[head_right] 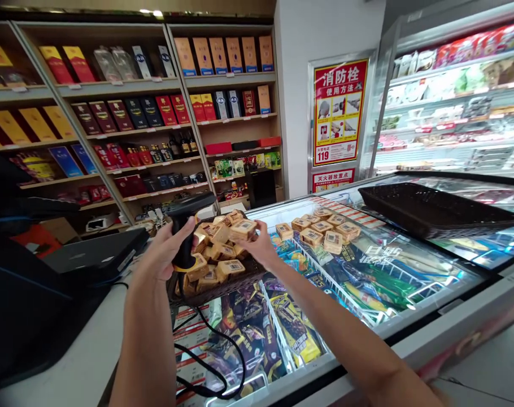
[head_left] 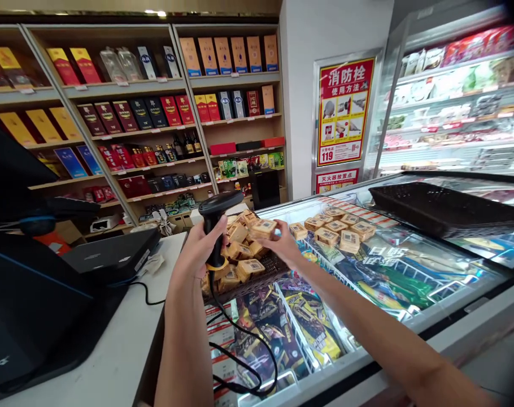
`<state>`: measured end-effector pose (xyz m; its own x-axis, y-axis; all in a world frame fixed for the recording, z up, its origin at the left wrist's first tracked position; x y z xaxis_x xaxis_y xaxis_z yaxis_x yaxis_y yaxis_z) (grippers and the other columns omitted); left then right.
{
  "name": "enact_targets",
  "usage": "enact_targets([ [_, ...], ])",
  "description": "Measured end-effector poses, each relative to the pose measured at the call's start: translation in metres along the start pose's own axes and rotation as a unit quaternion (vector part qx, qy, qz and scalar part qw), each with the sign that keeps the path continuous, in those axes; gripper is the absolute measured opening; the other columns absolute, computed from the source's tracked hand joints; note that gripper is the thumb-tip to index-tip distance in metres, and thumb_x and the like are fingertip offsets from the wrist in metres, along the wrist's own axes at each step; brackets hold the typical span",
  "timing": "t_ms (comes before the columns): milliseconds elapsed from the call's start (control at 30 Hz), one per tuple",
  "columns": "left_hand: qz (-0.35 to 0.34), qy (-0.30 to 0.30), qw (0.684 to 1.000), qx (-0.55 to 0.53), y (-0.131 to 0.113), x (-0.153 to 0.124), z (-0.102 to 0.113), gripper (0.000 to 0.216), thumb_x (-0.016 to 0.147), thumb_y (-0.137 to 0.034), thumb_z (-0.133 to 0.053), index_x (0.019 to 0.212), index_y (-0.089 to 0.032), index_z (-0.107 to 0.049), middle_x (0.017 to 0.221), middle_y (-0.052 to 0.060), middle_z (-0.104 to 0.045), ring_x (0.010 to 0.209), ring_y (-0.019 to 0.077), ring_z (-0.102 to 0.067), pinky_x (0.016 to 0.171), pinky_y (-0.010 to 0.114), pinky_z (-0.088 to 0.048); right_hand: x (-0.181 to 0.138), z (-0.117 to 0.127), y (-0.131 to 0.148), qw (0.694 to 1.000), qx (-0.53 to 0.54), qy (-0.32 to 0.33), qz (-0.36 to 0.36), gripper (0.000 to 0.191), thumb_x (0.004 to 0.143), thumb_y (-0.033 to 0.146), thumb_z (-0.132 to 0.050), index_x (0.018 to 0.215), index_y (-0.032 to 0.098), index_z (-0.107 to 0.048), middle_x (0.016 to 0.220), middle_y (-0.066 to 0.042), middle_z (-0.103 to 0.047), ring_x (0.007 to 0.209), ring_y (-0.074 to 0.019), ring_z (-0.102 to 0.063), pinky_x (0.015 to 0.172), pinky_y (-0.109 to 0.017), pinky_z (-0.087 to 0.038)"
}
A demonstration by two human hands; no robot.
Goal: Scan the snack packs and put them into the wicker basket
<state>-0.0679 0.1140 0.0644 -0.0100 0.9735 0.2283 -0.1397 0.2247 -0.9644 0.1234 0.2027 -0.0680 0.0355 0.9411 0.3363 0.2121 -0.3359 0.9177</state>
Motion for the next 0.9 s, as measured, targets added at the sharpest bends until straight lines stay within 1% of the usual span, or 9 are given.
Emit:
enact_targets([
  [100,0.0,0.037,0.999,-0.002,0.007,0.005,-0.014,0.053,0.069,-0.062,-0.08,0.083,-0.02,-0.052,0.058,-0.004,-0.056,0.05,0.0104,-0.051,0.045,0.019,-0.036,-0.004,0.062,-0.001,0.997,0.027,-0.07,0.008,0.083,0.051,0.03,-0.09,0.123,0.029,-0.048,0.129,-0.006,-0.057,0.094,-0.021,-0.068,0.081,-0.037,-0.058],
  [167,0.006,0.06,0.998,0.003,0.011,0.007,-0.024,0.052,0.07,-0.062,-0.079,0.083,-0.02,-0.051,0.058,-0.004,-0.054,0.05,0.0101,-0.051,0.045,0.019,-0.035,-0.005,0.096,-0.005,0.991,0.076,-0.109,0.007,0.078,0.052,0.029,-0.088,0.12,0.03,-0.051,0.12,-0.003,-0.061,0.092,-0.0198,-0.067,0.078,-0.035,-0.058],
  [300,0.016,0.106,0.994,0.02,0.019,0.009,-0.044,0.05,0.073,-0.061,-0.077,0.086,-0.02,-0.051,0.061,-0.005,-0.053,0.052,0.01,-0.052,0.049,0.02,-0.037,-0.002,0.135,-0.015,0.974,0.178,-0.14,-0.001,0.068,0.057,0.032,-0.089,0.116,0.029,-0.056,0.101,0.0,-0.066,0.093,-0.0193,-0.068,0.084,-0.034,-0.058],
  [400,0.026,0.135,0.99,0.042,0.023,0.008,-0.054,0.049,0.075,-0.061,-0.075,0.089,-0.021,-0.052,0.063,-0.005,-0.052,0.055,0.0108,-0.053,0.05,0.02,-0.038,0.003,0.148,-0.021,0.983,0.127,-0.134,0.019,0.083,0.057,0.029,-0.092,0.13,0.033,-0.054,0.112,0.0,-0.066,0.1,-0.0216,-0.068,0.087,-0.036,-0.058],
  [500,0.038,0.185,0.978,0.084,0.025,0.006,-0.063,0.047,0.078,-0.062,-0.073,0.085,-0.02,-0.052,0.063,-0.005,-0.052,0.055,0.0103,-0.051,0.052,0.021,-0.039,0.007,0.157,-0.026,0.993,0.072,-0.089,0.026,0.099,0.054,0.025,-0.094,0.14,0.038,-0.049,0.129,-0.002,-0.062,0.112,-0.0256,-0.065,0.092,-0.039,-0.057],
  [567,0.043,0.215,0.97,0.106,0.025,0.004,-0.069,0.046,0.079,-0.061,-0.072,0.082,-0.02,-0.052,0.063,-0.004,-0.052,0.054,0.0097,-0.049,0.05,0.022,-0.037,0.007,0.162,-0.026,0.996,0.062,-0.057,0.033,0.097,0.054,0.025,-0.094,0.139,0.037,-0.05,0.136,-0.003,-0.059,0.118,-0.0275,-0.063,0.096,-0.042,-0.055],
  [667,0.054,0.226,0.965,0.118,0.027,0.002,-0.077,0.045,0.078,-0.061,-0.073,0.086,-0.021,-0.054,0.065,-0.005,-0.052,0.054,0.0103,-0.05,0.049,0.021,-0.036,0.004,0.165,-0.02,0.998,0.044,-0.016,0.051,0.09,0.053,0.027,-0.095,0.133,0.032,-0.055,0.14,-0.006,-0.059,0.123,-0.0293,-0.061,0.102,-0.045,-0.053],
  [767,0.058,0.24,0.961,0.125,0.031,0.002,-0.086,0.046,0.079,-0.061,-0.073,0.092,-0.021,-0.055,0.067,-0.005,-0.053,0.056,0.0107,-0.052,0.049,0.021,-0.037,0.001,0.165,-0.013,0.998,0.028,0.019,0.056,0.093,0.051,0.027,-0.096,0.133,0.03,-0.054,0.144,-0.007,-0.056,0.128,-0.0302,-0.058,0.105,-0.046,-0.051],
  [900,0.042,0.261,0.957,0.121,0.032,-0.001,-0.097,0.045,0.08,-0.06,-0.071,0.09,-0.02,-0.053,0.063,-0.005,-0.052,0.055,0.0101,-0.05,0.049,0.021,-0.034,-0.001,0.16,-0.011,0.997,0.01,0.058,0.056,0.096,0.05,0.027,-0.096,0.135,0.027,-0.052,0.143,-0.01,-0.056,0.133,-0.0306,-0.054,0.107,-0.046,-0.049],
])
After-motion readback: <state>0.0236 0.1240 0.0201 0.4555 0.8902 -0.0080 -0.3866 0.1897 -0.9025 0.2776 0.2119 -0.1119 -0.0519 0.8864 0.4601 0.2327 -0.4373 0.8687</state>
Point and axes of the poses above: each hand's wrist, its own x-axis towards the middle knuckle, its own z-axis out of the back of the hand, y = z × x, the point moved 2 cm from there along x, towards the middle knuckle
